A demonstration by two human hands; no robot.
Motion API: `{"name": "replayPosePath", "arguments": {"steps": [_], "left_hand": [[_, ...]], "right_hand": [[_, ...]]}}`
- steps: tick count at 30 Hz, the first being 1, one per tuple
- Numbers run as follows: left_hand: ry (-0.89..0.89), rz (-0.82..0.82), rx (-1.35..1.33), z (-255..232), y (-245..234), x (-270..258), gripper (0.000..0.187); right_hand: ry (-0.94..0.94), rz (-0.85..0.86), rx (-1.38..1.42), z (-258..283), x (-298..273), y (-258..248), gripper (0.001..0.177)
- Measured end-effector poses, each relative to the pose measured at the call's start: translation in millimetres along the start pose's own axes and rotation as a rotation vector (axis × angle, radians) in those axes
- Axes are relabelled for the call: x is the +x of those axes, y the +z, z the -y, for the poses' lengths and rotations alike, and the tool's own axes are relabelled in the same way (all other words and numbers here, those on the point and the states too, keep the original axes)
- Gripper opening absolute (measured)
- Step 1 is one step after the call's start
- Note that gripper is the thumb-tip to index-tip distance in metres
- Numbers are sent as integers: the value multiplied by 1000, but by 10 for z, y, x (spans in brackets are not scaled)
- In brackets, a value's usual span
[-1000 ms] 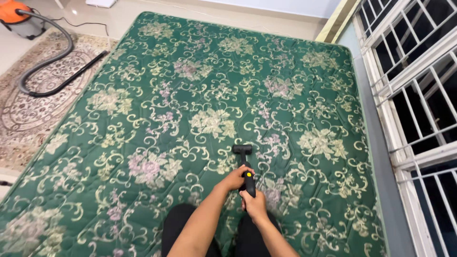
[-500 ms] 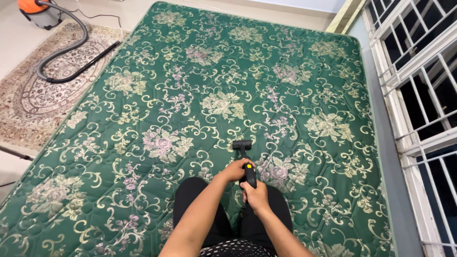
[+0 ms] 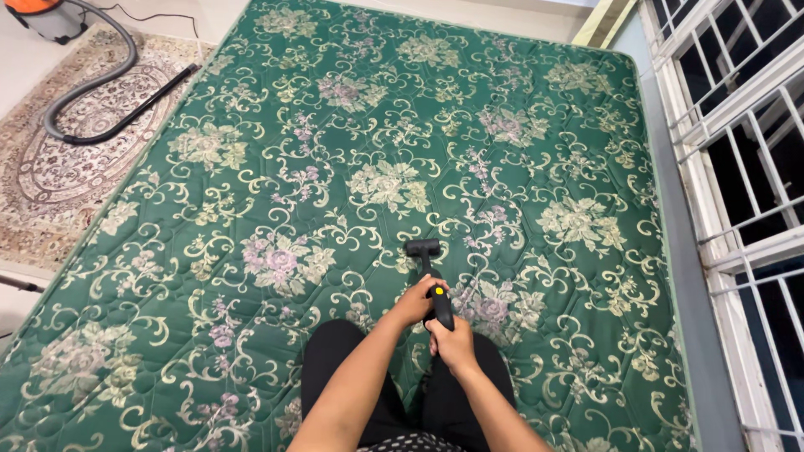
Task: The person is sitting on a green floral mattress and using a handheld vacuum cleaner to clean its surface. They move the vacuum back and forth across the mattress in a systematic manner, covering different sections of the fabric.
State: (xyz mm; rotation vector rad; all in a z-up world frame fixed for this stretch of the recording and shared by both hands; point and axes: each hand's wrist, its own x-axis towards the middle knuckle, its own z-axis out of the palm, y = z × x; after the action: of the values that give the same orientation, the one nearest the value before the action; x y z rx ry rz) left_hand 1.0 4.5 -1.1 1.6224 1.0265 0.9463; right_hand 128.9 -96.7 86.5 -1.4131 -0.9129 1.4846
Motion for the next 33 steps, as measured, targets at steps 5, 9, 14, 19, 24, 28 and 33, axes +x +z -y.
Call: {"name": "replayPosePath", "arguments": {"steps": [5,9,14,19,24,28,33], "left_hand": [[-116,-3,-51,15,-26,129,32],[-202,2,-129,14,-101,300,27],[-189,-11,-63,-5,-224,658,26],[-233,-20,-31,57,-383,1039,27],[-99,-8,-22,305,-524,1457,27],[-116,28,58,355,-589,1496,24],[-141,12,-68,322,-556,1191,29]], "right_hand": [[12,6,-11,33,214,-23,20],[25,12,-5,65,430,-48,18],[7,22,-45,150,821,-53,18],[-6,49,18,277,1265,-15,19],[-12,-22,-54,468,1536,79,26],[-18,-68,-66,518,1516,171,25],[-32,-34,-88,402,1275,213,25]]}}
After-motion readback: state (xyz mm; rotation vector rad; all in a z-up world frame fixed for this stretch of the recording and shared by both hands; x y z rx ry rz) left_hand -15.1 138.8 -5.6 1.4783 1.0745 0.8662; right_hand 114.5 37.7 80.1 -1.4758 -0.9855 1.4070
